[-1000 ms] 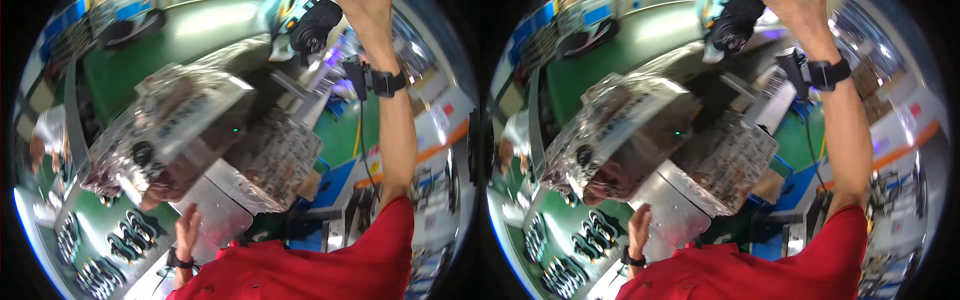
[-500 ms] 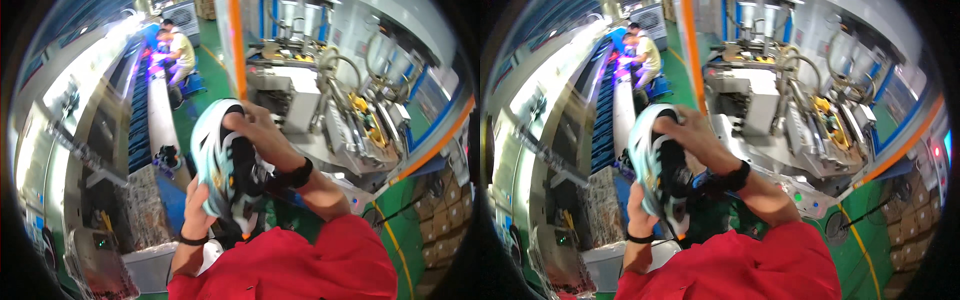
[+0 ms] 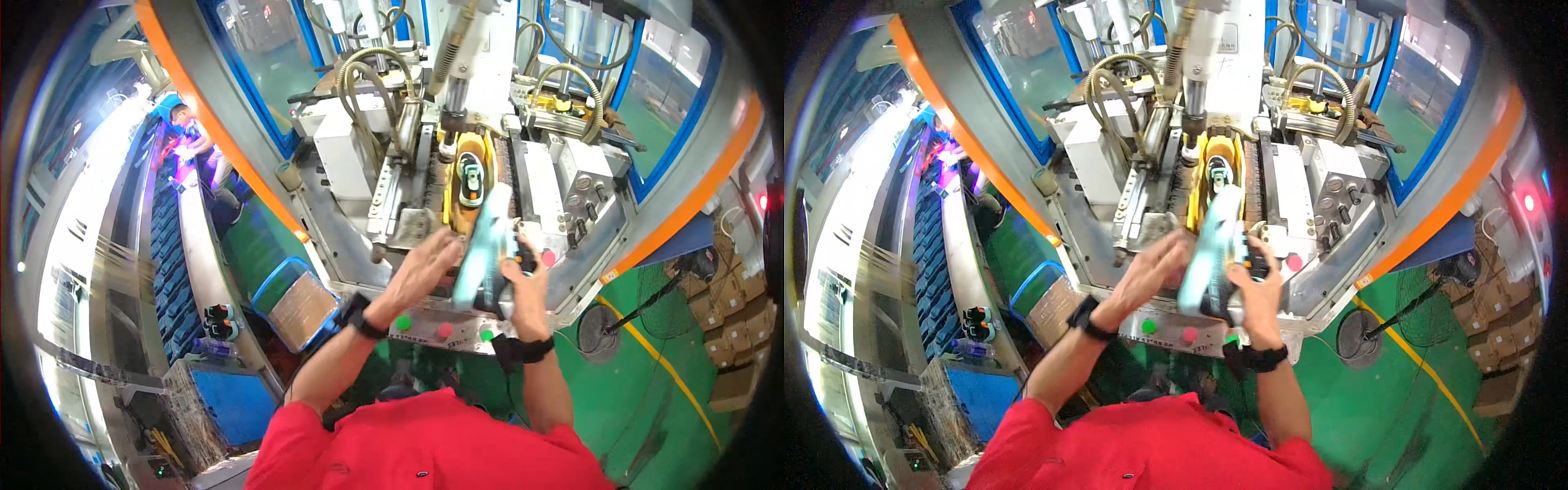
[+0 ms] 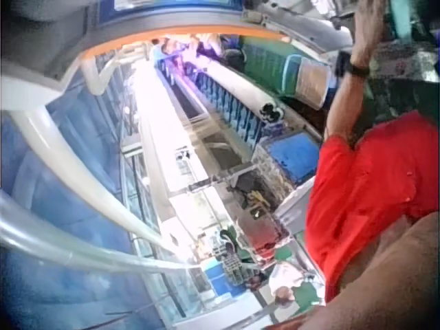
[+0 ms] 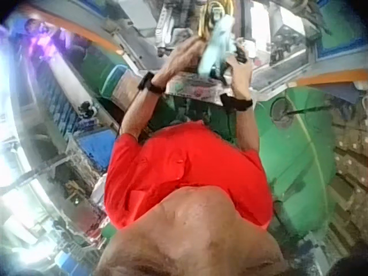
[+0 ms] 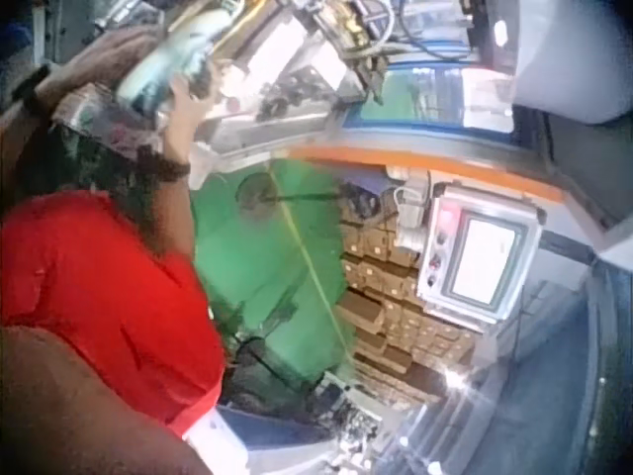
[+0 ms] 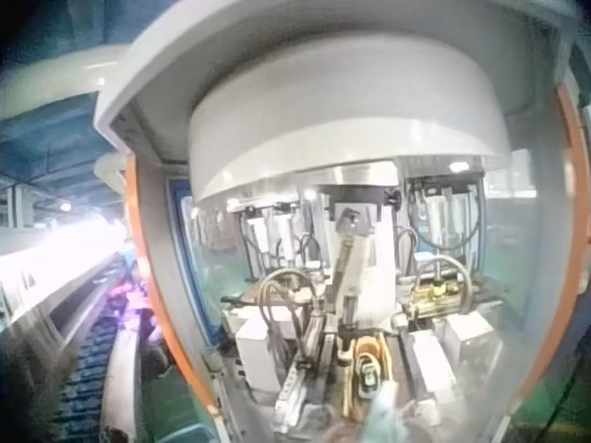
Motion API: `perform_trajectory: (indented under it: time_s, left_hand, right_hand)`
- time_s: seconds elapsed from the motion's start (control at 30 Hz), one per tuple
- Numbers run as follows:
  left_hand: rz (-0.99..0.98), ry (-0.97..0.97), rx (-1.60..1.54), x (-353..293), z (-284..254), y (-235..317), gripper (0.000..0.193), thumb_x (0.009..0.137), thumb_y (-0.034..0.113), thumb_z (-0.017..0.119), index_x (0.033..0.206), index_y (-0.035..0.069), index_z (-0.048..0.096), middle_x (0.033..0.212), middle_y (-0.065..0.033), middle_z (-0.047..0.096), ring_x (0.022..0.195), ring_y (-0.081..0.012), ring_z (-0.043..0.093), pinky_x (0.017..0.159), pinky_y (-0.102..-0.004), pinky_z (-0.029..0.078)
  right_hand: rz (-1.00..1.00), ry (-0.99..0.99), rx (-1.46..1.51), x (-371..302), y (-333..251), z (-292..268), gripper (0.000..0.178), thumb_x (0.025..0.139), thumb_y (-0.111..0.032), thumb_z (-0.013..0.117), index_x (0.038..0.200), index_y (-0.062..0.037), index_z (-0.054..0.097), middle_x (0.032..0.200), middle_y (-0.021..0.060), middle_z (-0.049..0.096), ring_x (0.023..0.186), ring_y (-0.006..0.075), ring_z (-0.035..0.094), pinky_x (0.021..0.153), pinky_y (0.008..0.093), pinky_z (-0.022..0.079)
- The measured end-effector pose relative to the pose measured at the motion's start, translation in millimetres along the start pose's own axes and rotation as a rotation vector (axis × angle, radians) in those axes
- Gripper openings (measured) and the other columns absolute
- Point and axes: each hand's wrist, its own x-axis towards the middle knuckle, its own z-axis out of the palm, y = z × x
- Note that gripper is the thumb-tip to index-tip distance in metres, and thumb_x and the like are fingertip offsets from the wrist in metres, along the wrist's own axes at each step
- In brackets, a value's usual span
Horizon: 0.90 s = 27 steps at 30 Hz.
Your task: Operating a shoe pressing machine and moving shoes between conveyor belts.
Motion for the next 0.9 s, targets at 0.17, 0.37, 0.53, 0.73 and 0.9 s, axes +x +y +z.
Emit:
perform_trajectory:
  time_s: [0.17,0.37,0.53,0.73,0.9]
  left_hand:
    - [0.036,0.272,0.46,164.7,-32.8,-94.0,0.066,0.084,0.052,0.066,0.115,-0.006,0.058,0.099,-0.018,0.068,0.087,-0.0247,0.067,0.075,-0.0373,0.052]
    - [-0.354,0.238,0.628,293.8,-33.4,-157.1,0.099,0.076,0.04,0.075,0.142,-0.012,0.024,0.124,-0.0344,0.055,0.118,-0.0418,0.056,0.1,-0.0437,0.046]
    - [-0.382,0.331,0.7,323.4,-28.4,-177.1,0.067,0.076,0.018,0.068,0.13,-0.009,0.039,0.117,-0.0309,0.061,0.111,-0.0416,0.06,0.094,-0.046,0.049]
    - [-0.431,0.22,-0.455,240.6,-86.4,-139.7,0.026,0.082,0.007,0.07,0.103,-0.007,0.063,0.099,-0.0142,0.068,0.09,-0.0233,0.068,0.071,-0.0349,0.055]
    - [-0.427,0.221,-0.596,84.1,-92.7,-43.8,0.04,0.083,0.013,0.072,0.117,-0.004,0.059,0.096,-0.0044,0.065,0.072,-0.0133,0.061,0.068,-0.0297,0.051]
  right_hand:
    - [-0.078,0.231,-0.021,18.7,-35.3,-58.6,0.056,0.073,-0.001,0.066,0.128,0.0011,0.056,0.112,0.0071,0.06,0.097,0.0142,0.058,0.089,0.0264,0.046]
    - [-0.168,0.453,-0.378,8.8,-54.2,-115.9,0.061,0.079,-0.013,0.063,0.135,0.0046,0.048,0.127,0.0119,0.054,0.112,0.0205,0.055,0.098,0.0328,0.042]
    - [-0.159,0.515,-0.411,40.8,-70.0,-105.5,0.057,0.076,-0.004,0.062,0.131,0.0046,0.051,0.123,0.0119,0.057,0.108,0.0196,0.056,0.099,0.0313,0.041]
    - [-0.031,0.125,-0.791,210.6,-74.4,-57.5,0.052,0.073,-0.013,0.07,0.121,0.0027,0.058,0.105,0.0104,0.064,0.091,0.0164,0.06,0.08,0.0281,0.049]
    - [0.092,-0.192,-1.169,332.8,-10.7,27.3,0.064,0.063,-0.034,0.08,0.111,0.0029,0.063,0.099,0.0226,0.068,0.091,0.0316,0.067,0.081,0.0377,0.052]
